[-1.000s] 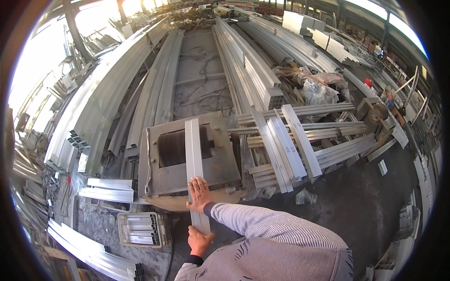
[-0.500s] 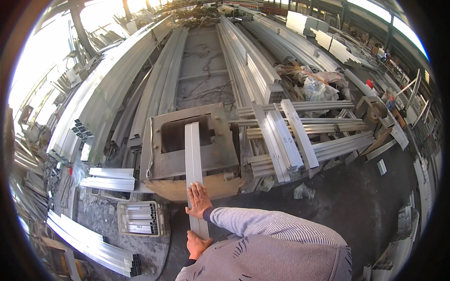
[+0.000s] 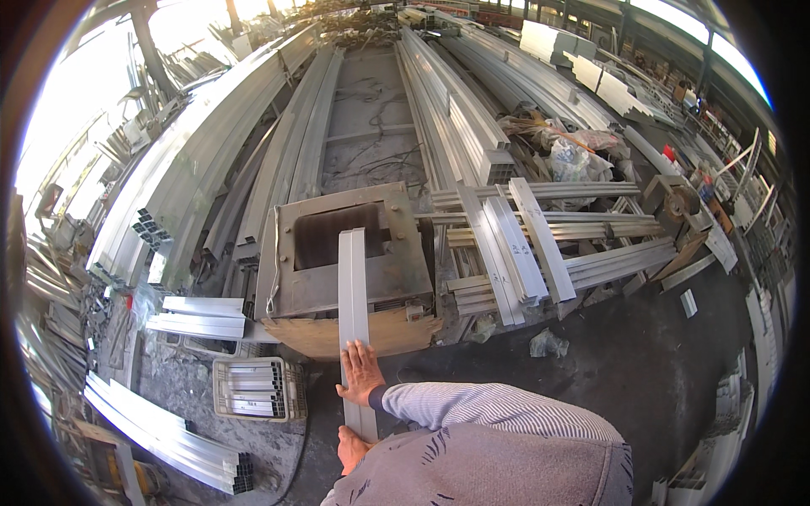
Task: The person repeatedly picks up long metal profiles, places them into a machine slot, and removes them without visible cutting or finishing. The person handles the profiles one at a time and stacks them nearby after each cycle.
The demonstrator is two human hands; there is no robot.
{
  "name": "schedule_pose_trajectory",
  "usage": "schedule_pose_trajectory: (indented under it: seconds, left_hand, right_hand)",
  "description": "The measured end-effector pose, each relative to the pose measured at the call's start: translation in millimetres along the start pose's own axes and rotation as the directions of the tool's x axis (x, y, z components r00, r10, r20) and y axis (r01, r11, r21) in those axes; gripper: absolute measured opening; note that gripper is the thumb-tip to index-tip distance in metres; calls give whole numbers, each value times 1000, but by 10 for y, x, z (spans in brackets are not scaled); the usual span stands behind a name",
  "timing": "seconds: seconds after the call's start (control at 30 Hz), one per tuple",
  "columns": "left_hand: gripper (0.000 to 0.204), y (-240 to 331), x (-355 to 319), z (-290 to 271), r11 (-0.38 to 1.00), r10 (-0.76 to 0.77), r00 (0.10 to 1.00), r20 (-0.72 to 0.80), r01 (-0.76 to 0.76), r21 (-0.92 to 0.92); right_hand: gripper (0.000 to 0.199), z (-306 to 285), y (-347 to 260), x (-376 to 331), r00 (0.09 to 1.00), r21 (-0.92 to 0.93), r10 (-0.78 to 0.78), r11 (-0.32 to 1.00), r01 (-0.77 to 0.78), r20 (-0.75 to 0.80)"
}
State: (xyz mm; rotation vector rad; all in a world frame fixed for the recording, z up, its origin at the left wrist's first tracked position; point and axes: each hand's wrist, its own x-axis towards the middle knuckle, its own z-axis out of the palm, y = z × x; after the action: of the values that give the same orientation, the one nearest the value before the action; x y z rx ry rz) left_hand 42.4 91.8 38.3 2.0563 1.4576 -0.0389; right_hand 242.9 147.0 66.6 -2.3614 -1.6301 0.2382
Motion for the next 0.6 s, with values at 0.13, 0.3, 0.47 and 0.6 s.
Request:
schedule_pose_trajectory:
  seconds: [0.13,0.3,0.47,0.6]
  left_hand:
    - [87,-58,-108,-16,1000,-7,1000,-13,7,-12]
    - [79,-105,-254,-27,998,-63,998,-11,62,-24]
    - [75,-169,-369,-40,995,-95,995,9,95,2]
    - [70,-354,-450,-14,996,-85,996,-1,85,0]
  right_hand:
    - [100,67,-41,-85,1000,-7,-13,1000,13,16]
    - [103,158,-95,-206,999,-7,-31,999,31,10]
    - [105,209,-163,-332,999,-17,-31,999,31,-14]
    - [97,201,-117,-425,995,47,-99,994,97,33]
